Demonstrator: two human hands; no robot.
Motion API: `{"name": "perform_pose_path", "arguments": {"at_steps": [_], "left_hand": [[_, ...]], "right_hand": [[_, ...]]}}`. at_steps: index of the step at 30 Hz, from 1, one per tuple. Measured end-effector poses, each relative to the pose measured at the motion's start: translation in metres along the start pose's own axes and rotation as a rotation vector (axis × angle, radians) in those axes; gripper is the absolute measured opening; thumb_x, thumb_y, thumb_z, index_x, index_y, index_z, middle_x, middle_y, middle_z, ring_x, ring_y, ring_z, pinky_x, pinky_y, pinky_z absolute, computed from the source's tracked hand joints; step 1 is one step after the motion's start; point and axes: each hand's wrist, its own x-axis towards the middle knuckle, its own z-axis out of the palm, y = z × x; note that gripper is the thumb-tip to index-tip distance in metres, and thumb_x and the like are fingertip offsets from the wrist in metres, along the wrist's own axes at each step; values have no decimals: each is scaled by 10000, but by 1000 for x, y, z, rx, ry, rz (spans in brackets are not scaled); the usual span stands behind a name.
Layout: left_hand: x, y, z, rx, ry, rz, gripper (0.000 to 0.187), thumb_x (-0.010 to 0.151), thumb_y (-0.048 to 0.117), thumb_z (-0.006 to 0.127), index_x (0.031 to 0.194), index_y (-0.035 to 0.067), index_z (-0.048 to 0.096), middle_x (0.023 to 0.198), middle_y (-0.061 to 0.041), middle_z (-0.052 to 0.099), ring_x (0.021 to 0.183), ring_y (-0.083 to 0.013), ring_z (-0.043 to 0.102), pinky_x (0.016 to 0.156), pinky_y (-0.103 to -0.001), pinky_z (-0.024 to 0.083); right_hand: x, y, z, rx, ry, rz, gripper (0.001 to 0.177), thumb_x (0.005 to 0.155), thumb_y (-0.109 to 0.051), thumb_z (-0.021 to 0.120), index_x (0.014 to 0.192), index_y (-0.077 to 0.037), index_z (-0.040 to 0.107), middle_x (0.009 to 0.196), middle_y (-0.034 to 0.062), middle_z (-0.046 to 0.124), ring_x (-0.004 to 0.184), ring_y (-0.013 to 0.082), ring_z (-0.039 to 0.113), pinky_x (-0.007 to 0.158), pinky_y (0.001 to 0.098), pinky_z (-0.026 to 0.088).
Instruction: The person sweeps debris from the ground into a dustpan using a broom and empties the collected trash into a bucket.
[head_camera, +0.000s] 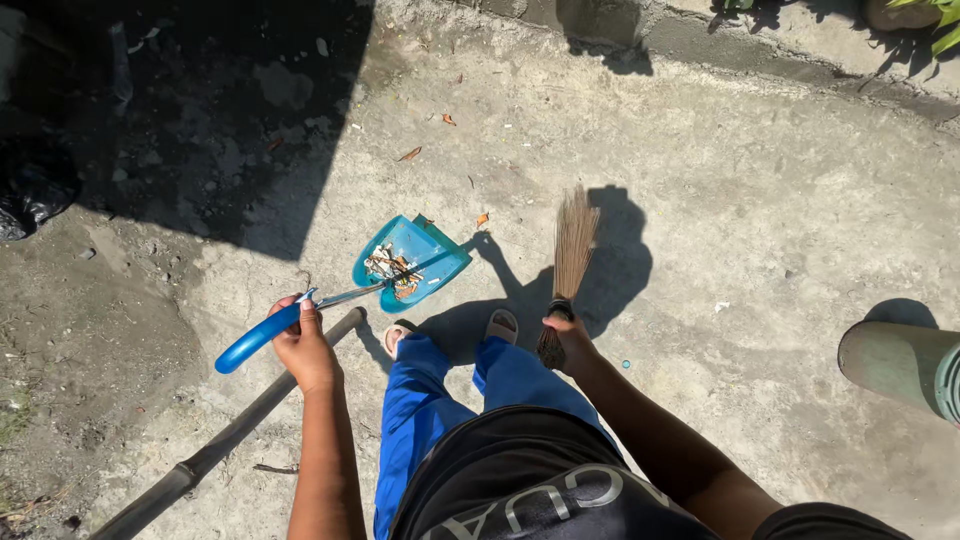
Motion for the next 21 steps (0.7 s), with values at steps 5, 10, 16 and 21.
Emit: {"name": "perform_pose_path", "arguments": {"at_steps": [5, 10, 16, 21], "left_hand": [[63, -8, -18, -7, -41, -21, 204, 1042, 67, 650, 1223, 41, 559, 1112, -34, 632, 953, -86, 583, 842, -234, 488], [137, -21, -30, 109, -157, 14, 272, 1012, 79, 688, 1248, 23, 564, 1111, -33, 636, 1017, -103, 599, 923, -256, 494], [222, -47, -27, 146, -283, -23, 245, 1031, 68, 706, 1238, 50, 576, 1079, -16, 605, 980, -97, 563, 912, -248, 479], [275, -72, -13, 140, -391, 1, 258, 1011, 53, 709, 1229, 60, 571, 1128, -4, 609, 1025, -86, 583, 955, -242, 489]], "right_hand": [[49, 0, 46, 90, 12, 375, 222, 897, -275, 666, 957, -94, 552, 704, 118, 594, 558, 296, 616, 509, 462, 538], [47, 7, 131, 21, -91, 365, 162, 950, -267, 632, 987, -128, 559, 705, 67, 628, 574, 243, 669, 481, 422, 523], [2, 16, 191, 49, 122, 107, 338, 913, -144, 645, 1190, -56, 472, 841, 139, 583, 575, 258, 648, 453, 442, 559], [11, 17, 205, -190, 341, 48, 517, 892, -85, 646, 1316, -16, 357, 1016, 212, 563, 624, 261, 682, 476, 456, 591]]}}
